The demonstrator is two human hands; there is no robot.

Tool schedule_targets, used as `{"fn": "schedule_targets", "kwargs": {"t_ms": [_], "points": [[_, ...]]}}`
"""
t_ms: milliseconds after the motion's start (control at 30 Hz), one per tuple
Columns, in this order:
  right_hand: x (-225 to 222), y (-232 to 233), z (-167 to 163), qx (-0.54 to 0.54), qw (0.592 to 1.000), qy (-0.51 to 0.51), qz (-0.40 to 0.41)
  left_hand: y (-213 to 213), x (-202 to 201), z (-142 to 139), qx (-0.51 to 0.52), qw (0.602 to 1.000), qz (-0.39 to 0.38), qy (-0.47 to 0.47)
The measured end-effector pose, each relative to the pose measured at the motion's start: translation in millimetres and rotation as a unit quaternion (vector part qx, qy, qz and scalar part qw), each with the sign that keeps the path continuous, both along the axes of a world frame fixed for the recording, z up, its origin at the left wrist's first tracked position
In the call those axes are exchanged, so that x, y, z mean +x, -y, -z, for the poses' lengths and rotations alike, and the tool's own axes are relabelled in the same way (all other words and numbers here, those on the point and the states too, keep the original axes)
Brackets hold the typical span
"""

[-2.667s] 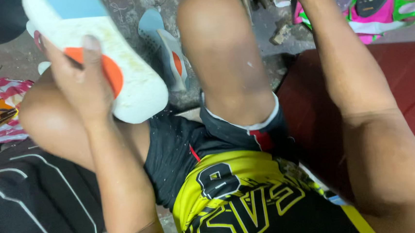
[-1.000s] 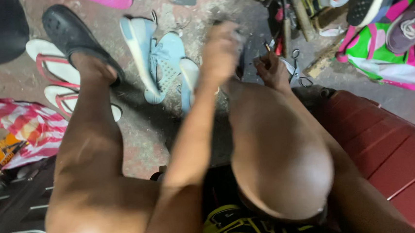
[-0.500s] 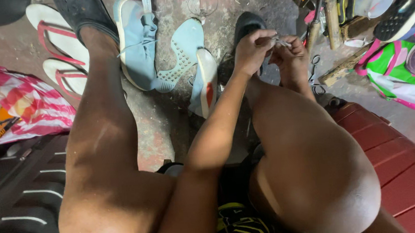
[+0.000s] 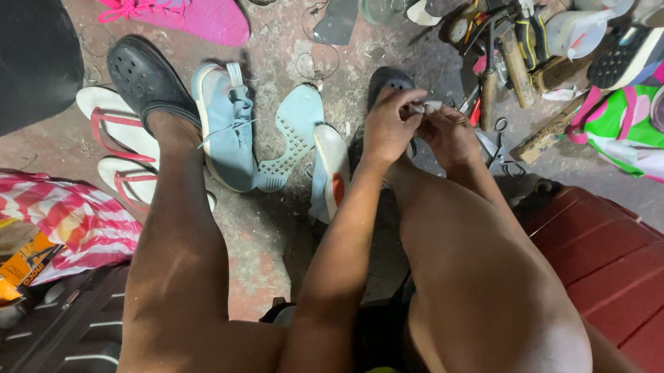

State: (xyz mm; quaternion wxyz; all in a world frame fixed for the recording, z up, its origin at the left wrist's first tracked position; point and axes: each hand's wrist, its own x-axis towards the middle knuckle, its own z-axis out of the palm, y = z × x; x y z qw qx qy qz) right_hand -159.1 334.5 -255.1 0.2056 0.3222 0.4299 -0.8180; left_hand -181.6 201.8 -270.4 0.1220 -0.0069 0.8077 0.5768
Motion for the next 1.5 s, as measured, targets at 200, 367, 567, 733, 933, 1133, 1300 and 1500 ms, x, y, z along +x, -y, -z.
{"fn": "schedule_targets", "kwargs": {"t_ms": [200,367,567,733,933,1133,1300,1500], "points": [[2,-16,13,-0.001,0.999,0.034,-0.016,-3,7,13,-0.019,0.997,0.065,0.044],[7,-5,23,0.093,0.995,-0.020,-0.018,-7,10,18,-0.136,0.988,0.049,0.053],[3,-5,30,0.095,0.994,-0.047,0.011,-2,2,20,-0.071,0.992,0.077,0.067],[0,-14,33,-0.001,0.998,0.048,0.048,4,1,23,-0.032,0.997,0.061,0.022],[2,1,35,0.018,0.996,0.030,0.078,8,3,27,-0.035,0.998,0.031,0.047],[-1,-1,35,0.107,0.994,-0.019,0.002,29,-7,26,-0.038,0.997,0.019,0.064],[-2,-6,34,0.097,0.995,-0.004,0.027,36,-43,27,-0.067,0.988,-0.135,-0.033],[3,-9,34,0.089,0.996,0.011,0.015,26,-89,34,-0.136,0.983,-0.058,-0.111]]}}
